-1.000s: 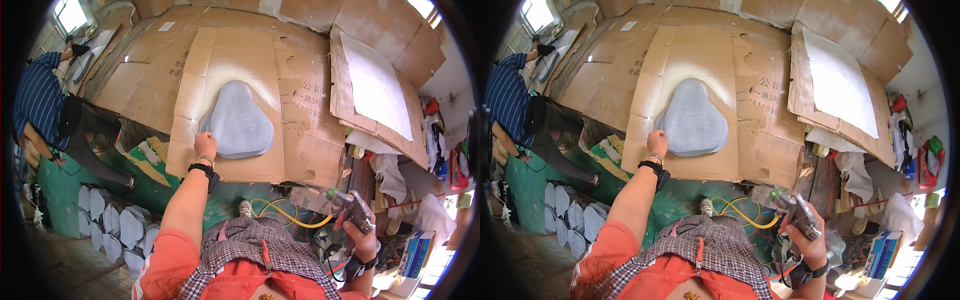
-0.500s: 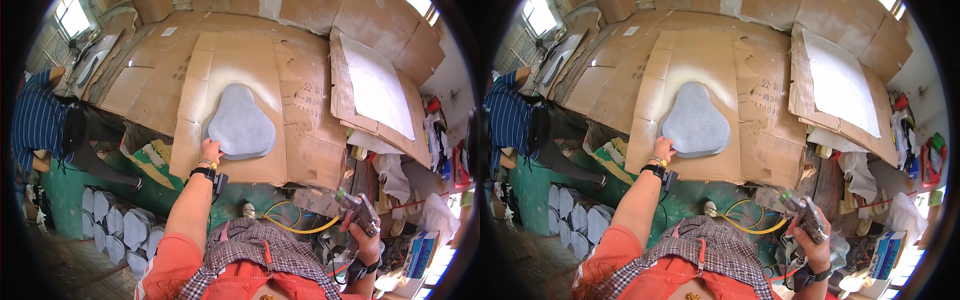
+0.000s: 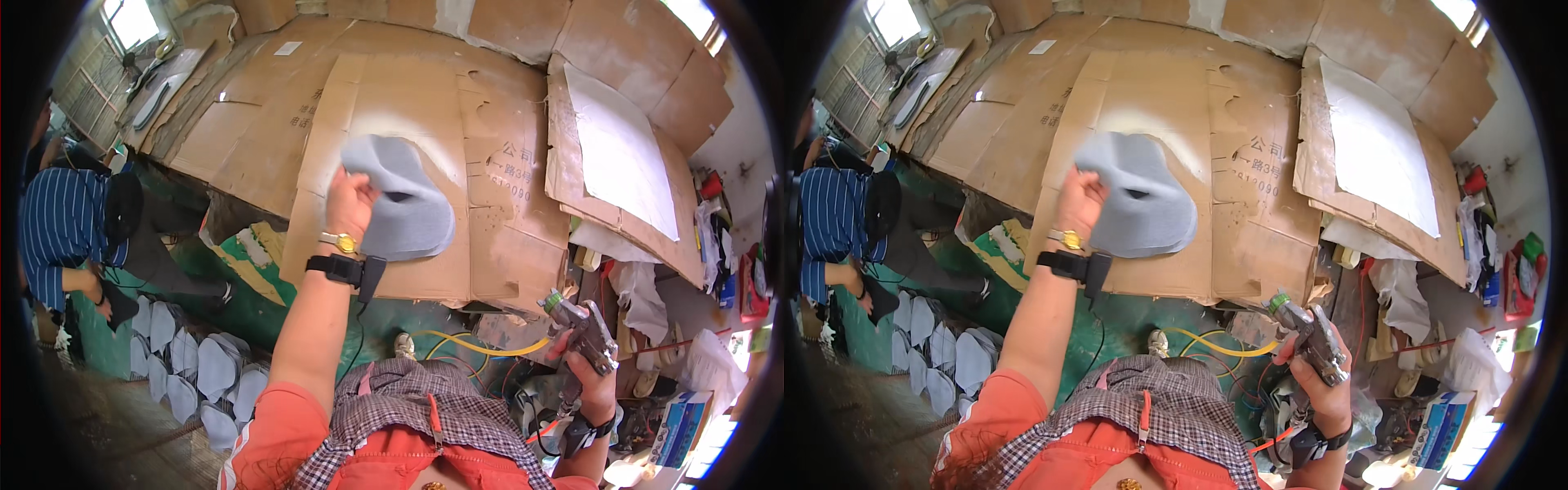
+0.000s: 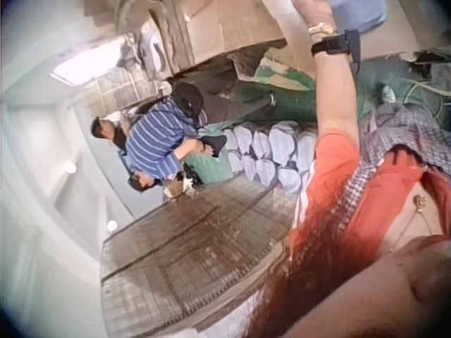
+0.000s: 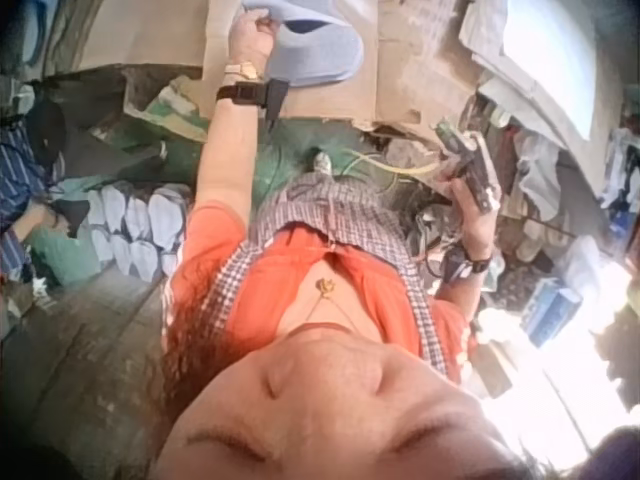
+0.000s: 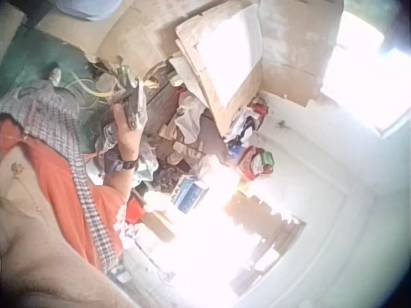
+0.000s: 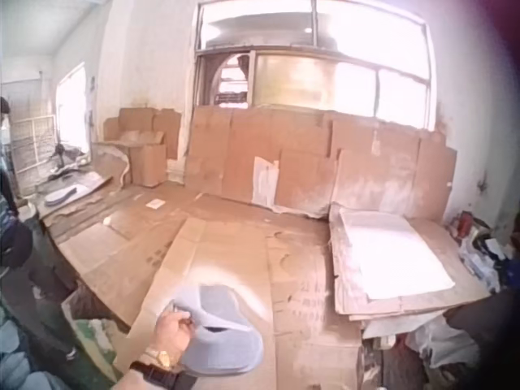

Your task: The person repeatedly picks up gray, heart-shaped foam pieces from a cardboard surface, sprays them with a handheld spray gun, and places them onto a metal drying rack. The process is repeated for multiple pieces in a continuous loop.

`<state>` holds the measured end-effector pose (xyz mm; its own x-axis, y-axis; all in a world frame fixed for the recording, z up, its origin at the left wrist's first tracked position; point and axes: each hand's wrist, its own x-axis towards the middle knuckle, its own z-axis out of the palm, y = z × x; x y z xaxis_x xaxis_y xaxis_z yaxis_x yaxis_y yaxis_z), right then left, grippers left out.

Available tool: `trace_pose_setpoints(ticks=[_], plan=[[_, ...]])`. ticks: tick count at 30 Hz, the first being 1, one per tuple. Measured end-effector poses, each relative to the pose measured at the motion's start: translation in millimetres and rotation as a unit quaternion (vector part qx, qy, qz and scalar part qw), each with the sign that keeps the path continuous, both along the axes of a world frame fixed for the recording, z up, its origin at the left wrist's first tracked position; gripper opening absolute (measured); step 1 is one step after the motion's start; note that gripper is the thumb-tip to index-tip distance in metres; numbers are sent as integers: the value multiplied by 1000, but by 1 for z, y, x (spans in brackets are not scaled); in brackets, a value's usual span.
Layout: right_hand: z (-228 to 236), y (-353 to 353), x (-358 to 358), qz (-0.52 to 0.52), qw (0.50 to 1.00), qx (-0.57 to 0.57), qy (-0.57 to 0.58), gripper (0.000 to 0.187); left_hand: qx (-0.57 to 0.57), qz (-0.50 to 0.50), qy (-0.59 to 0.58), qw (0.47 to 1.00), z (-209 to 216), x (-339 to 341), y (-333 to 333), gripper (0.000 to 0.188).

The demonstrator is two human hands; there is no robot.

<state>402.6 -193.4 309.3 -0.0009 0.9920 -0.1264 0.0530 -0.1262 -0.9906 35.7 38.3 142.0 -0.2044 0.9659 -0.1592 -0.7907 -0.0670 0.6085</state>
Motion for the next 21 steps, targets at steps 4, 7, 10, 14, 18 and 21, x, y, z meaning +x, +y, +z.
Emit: trace_pose_setpoints(ticks=[4, 7, 10, 14, 18, 21], plan=[[8, -8, 4, 64, 996, -56, -15, 66, 95, 67, -12, 993, 92, -36, -29, 35], [4, -14, -2, 87, 994, -61, 26, 65, 131, 118, 40, 983, 111, -74, -62, 35], [4, -19, -12, 53, 998, -9, 34, 64, 154, 137, 81, 975, 118, -107, -100, 42], [21, -30, -7, -25, 999, -6, -31, 68, 132, 159, 83, 975, 109, -136, -144, 44], [23, -42, -2, 26, 998, -51, -32, 69, 109, 162, 76, 978, 87, -170, -182, 43], [21, -43, -20, 89, 993, -82, 9, 67, 72, 189, 81, 976, 80, -176, -193, 44]])
